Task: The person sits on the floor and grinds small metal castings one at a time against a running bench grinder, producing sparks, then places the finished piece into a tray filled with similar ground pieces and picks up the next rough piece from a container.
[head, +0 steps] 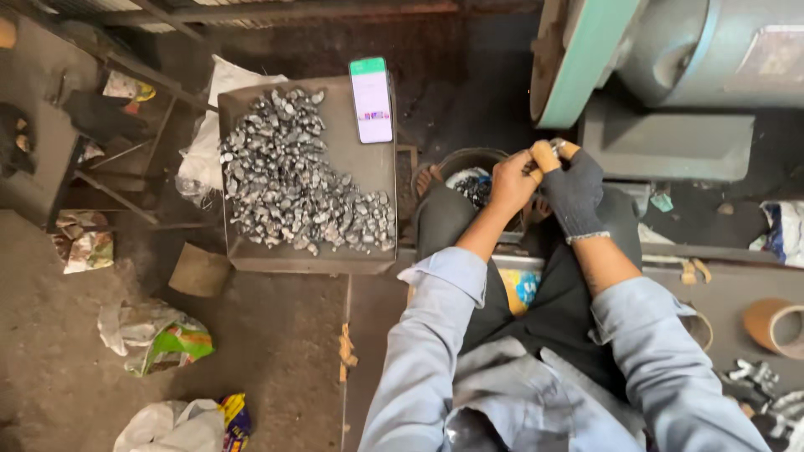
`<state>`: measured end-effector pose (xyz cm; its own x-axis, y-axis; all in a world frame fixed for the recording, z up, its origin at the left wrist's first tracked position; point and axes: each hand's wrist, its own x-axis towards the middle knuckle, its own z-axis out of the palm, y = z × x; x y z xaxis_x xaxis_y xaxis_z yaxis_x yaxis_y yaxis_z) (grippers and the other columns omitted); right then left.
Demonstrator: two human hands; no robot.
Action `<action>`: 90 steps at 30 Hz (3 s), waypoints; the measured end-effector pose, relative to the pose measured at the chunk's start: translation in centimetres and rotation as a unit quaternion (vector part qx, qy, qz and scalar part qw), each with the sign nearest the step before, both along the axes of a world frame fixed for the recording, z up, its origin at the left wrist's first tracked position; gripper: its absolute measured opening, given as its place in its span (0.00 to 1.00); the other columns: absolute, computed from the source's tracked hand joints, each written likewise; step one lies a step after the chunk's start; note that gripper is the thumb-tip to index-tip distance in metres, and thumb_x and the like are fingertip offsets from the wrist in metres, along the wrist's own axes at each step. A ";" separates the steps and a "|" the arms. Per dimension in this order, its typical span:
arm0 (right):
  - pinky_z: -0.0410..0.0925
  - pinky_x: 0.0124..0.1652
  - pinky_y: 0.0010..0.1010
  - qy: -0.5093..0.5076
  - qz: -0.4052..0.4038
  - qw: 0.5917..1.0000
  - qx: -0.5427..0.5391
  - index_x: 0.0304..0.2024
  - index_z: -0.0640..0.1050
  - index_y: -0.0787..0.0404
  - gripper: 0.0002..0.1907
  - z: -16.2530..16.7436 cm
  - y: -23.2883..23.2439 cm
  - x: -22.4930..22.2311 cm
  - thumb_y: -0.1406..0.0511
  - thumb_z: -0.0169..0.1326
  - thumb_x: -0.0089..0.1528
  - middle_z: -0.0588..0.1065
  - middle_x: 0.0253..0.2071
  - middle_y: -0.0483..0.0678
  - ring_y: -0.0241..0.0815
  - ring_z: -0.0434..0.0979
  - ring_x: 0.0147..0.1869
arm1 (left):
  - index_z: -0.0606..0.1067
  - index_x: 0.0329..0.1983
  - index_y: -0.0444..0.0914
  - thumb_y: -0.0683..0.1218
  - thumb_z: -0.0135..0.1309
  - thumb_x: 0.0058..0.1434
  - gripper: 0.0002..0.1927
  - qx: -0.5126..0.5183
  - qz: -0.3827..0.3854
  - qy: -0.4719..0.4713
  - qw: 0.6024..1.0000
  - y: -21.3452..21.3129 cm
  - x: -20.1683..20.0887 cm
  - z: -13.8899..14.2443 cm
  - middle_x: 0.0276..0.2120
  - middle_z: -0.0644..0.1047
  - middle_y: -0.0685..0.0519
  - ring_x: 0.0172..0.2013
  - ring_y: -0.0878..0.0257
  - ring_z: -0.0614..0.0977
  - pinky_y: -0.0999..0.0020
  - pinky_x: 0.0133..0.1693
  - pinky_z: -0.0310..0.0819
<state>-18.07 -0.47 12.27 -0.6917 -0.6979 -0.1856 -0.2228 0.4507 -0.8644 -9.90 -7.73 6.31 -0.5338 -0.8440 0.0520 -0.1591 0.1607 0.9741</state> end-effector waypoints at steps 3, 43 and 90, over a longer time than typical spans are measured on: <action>0.73 0.37 0.25 -0.304 -0.023 0.951 -0.060 0.48 0.80 0.61 0.18 -0.7 0.6 -0.6 0.54 0.54 0.67 0.80 0.40 0.45 0.33 0.81 0.40 | 0.73 0.61 0.37 0.44 0.59 0.64 0.22 0.308 -0.019 0.211 0.928 1.8 0.6 0.1 0.41 0.79 0.50 0.38 0.63 0.81 0.67 0.39 0.77; 0.69 0.56 0.38 -0.087 0.280 0.955 -0.052 0.59 0.74 0.70 0.27 -2.7 1.0 2.4 0.57 0.57 0.64 0.79 0.51 0.57 0.48 0.77 0.57 | 0.77 0.65 0.41 0.48 0.56 0.70 0.20 -0.071 0.051 -0.105 0.991 1.0 9.8 0.9 0.47 0.83 0.47 0.49 0.55 0.84 0.60 0.58 0.74; 0.70 0.48 0.30 -0.576 0.069 0.784 -0.221 0.51 0.75 0.63 0.14 -2.1 1.3 -2.3 0.60 0.54 0.70 0.74 0.45 0.46 0.37 0.75 0.46 | 0.77 0.63 0.35 0.47 0.59 0.70 0.20 0.110 0.038 0.113 0.987 1.7 0.4 1.1 0.37 0.79 0.52 0.30 0.68 0.76 0.73 0.32 0.72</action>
